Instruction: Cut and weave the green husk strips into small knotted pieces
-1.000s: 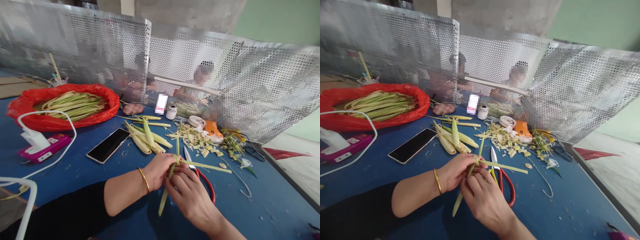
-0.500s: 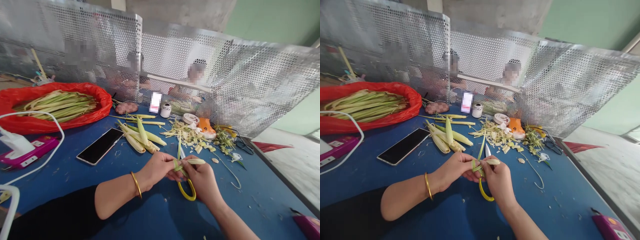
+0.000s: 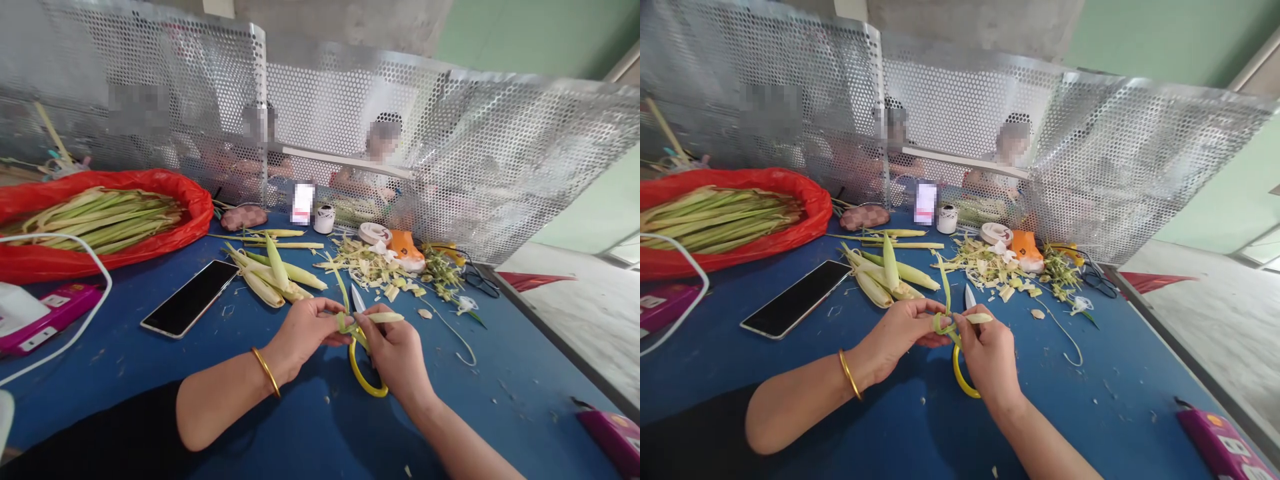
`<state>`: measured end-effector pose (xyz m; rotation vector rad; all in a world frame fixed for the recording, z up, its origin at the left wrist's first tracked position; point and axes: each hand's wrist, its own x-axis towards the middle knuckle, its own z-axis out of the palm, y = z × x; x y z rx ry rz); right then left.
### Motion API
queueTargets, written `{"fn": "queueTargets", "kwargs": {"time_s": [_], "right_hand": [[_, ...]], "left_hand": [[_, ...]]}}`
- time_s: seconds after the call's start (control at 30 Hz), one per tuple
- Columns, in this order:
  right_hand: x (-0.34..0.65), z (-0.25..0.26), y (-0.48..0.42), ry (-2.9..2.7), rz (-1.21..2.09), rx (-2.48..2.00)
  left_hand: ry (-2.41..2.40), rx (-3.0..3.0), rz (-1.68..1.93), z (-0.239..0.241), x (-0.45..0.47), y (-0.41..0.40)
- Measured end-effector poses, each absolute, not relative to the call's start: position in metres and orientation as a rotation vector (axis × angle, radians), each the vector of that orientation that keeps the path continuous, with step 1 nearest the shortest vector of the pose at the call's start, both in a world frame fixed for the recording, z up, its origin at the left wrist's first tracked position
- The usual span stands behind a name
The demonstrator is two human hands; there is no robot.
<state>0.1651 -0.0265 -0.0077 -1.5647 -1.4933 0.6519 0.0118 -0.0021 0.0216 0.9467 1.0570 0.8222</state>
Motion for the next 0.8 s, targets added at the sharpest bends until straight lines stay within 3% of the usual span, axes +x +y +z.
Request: {"fn": "queueTargets", "kwargs": {"time_s": [0.47, 0.8], "right_hand": [[0.166, -0.004, -0.024, -1.429, 0.633, -1.543], [0.156, -0.001, -0.026, -1.016, 1.258, -1.363]], "left_hand": [[0.799, 1.027, 0.763, 0.021, 0.008, 0.0], [1.086, 0.918, 1.077, 0.02, 0.007, 0.009]]}}
